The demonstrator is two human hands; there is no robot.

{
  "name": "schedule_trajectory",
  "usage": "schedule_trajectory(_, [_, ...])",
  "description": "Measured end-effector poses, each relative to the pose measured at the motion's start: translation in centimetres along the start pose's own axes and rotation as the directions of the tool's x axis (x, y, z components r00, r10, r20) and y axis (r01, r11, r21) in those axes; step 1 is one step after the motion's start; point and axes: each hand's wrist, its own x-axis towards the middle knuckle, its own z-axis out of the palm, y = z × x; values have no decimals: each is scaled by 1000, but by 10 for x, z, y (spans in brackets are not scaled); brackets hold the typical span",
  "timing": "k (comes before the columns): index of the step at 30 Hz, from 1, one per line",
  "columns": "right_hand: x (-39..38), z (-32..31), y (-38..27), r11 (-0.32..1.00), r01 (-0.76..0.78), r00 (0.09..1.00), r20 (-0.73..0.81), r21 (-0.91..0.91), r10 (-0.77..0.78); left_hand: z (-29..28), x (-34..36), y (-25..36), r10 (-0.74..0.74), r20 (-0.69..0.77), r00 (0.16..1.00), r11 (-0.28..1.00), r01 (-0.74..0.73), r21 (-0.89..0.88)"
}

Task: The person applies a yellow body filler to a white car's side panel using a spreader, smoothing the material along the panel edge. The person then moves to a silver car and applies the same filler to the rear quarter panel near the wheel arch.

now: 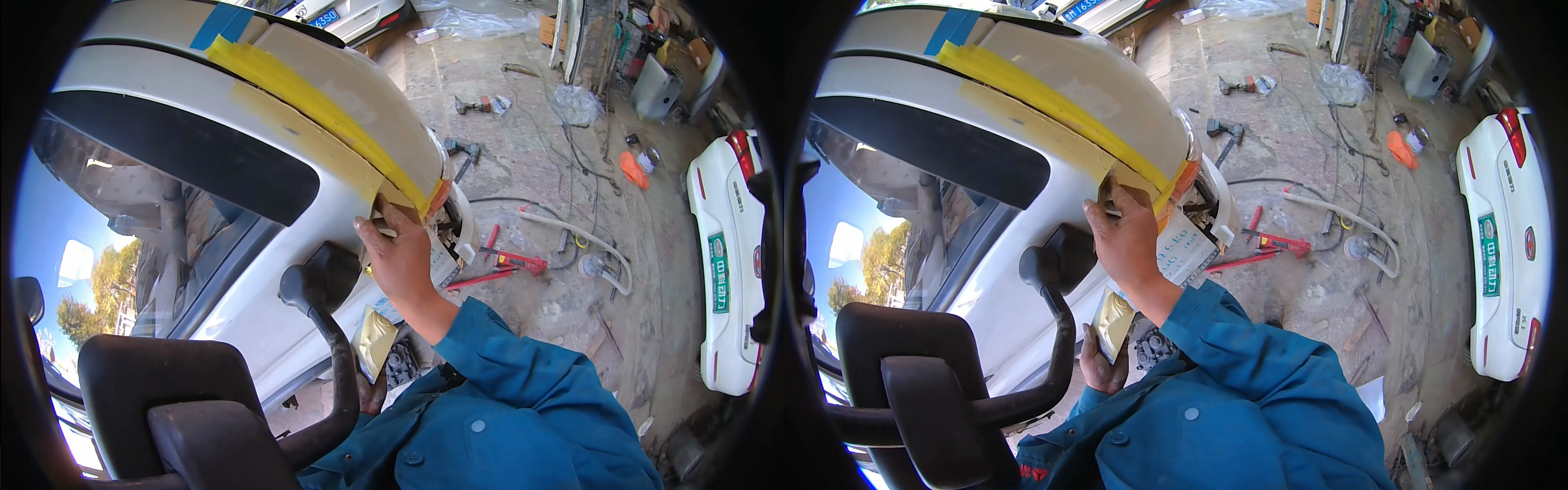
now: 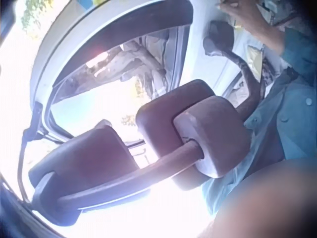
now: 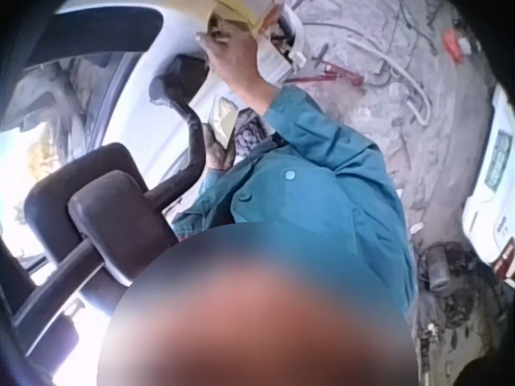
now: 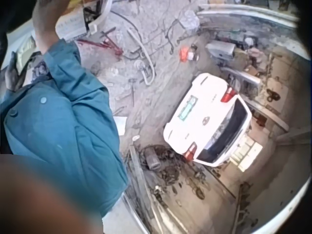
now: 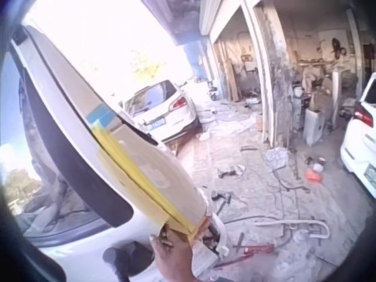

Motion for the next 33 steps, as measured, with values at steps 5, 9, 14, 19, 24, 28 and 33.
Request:
schedule_trajectory(5, [-20, -15, 13, 975, -125, 992, -4, 185, 128, 21, -16, 3, 24, -16, 1000, 1000, -23, 16])
schedule_trajectory(9, [-20, -40, 51, 676, -486, 814, 5, 554, 581, 34, -11, 0, 21, -115, 993, 1000, -23, -20])
schedule_trajectory(14, [-25, -47, 96, 583, -533, 740, 5, 613, 672, 23, -9, -1, 15, -62, 998, 1000, -14, 9])
schedule_trajectory(19, [-22, -40, 84, 561, -555, 719, 16, 614, 694, 19, -8, -3, 44, -118, 992, 999, -43, 12])
schedule_trajectory(24, [-16, -38, 84, 589, -569, 731, 24, 574, 682, 0, -10, -1, 8, -103, 995, 1000, -7, 4])
schedule_trajectory(28, [-12, -26, 75, 618, -538, 761, 15, 573, 648, -10, -1, -10, 42, -104, 994, 998, -47, -48])
schedule_trajectory(33, [-3, -14, 72, 688, -532, 805, 42, 493, 592, -11, -3, -9, 29, -50, 998, 1000, -28, 4])
